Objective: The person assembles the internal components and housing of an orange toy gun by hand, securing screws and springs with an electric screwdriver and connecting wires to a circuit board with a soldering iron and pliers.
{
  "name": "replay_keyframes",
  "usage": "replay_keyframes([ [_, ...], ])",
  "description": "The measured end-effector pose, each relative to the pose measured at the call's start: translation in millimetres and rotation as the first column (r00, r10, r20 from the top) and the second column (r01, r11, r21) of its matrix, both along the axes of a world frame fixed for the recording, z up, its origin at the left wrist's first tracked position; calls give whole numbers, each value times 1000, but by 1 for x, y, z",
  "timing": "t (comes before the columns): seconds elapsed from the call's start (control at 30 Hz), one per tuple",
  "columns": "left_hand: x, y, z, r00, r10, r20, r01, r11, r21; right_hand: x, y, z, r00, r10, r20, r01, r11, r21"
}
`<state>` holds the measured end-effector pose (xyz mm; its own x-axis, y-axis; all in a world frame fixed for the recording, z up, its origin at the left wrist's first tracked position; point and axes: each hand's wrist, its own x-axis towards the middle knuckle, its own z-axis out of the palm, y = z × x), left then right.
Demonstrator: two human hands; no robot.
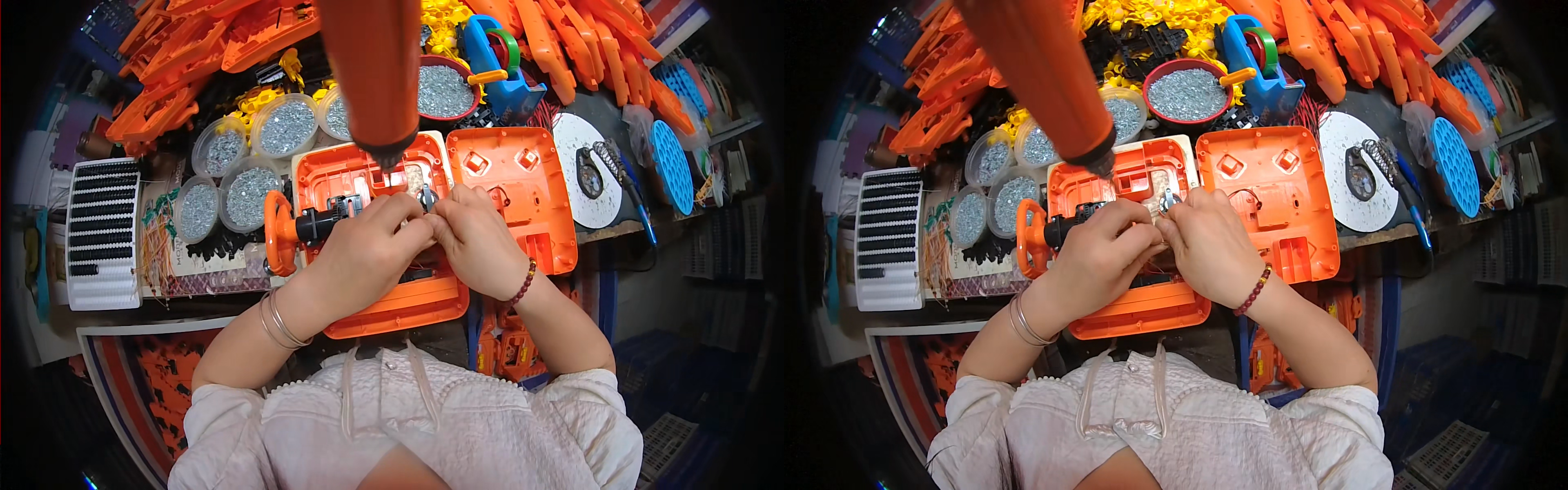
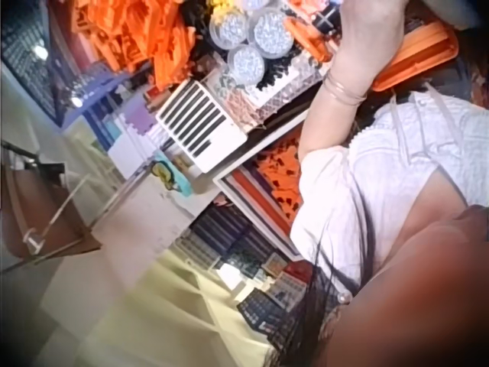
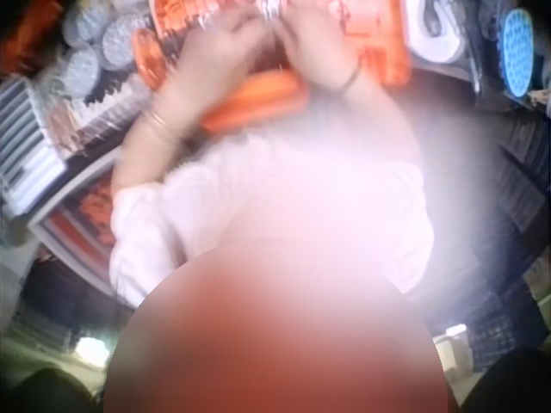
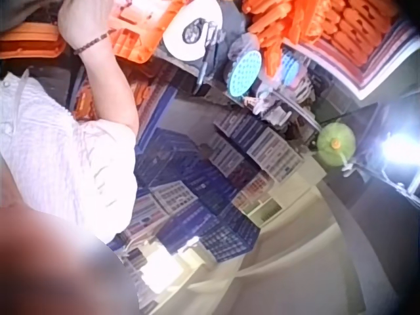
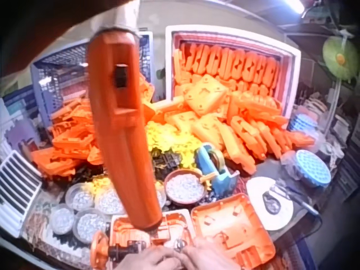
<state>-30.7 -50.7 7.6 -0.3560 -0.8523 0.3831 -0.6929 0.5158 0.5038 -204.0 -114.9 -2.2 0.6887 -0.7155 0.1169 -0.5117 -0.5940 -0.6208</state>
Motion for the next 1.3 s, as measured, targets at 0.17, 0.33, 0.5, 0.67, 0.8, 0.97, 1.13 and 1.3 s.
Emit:
replay_keyframes([
  [0.17,0,-2,-10,967,77,-244,-48,991,123,-5,-1,-6,992,81,93,-86,995,44],
  [0.33,0,-3,-4,948,135,-287,-60,965,253,-14,3,-6,968,77,240,-113,984,138],
  [0.5,0,-6,3,690,433,-579,80,750,656,-10,6,-7,973,-2,232,38,988,-149],
  [0.67,3,-4,-2,868,245,-432,13,859,512,-13,6,-9,967,-22,255,73,979,-191],
  [0.8,-2,-2,7,957,104,-272,-5,939,344,-16,9,-7,962,-20,272,83,971,-222],
  [0.97,-2,1,-5,990,142,12,-142,978,154,-58,13,-7,945,-215,248,294,891,-345],
  [1.13,-3,-11,9,984,63,168,-87,986,142,-154,16,-54,635,-750,187,756,652,49],
  [1.3,-42,-43,57,990,-132,40,136,875,-465,-105,46,-3,628,-558,542,730,664,-162],
])
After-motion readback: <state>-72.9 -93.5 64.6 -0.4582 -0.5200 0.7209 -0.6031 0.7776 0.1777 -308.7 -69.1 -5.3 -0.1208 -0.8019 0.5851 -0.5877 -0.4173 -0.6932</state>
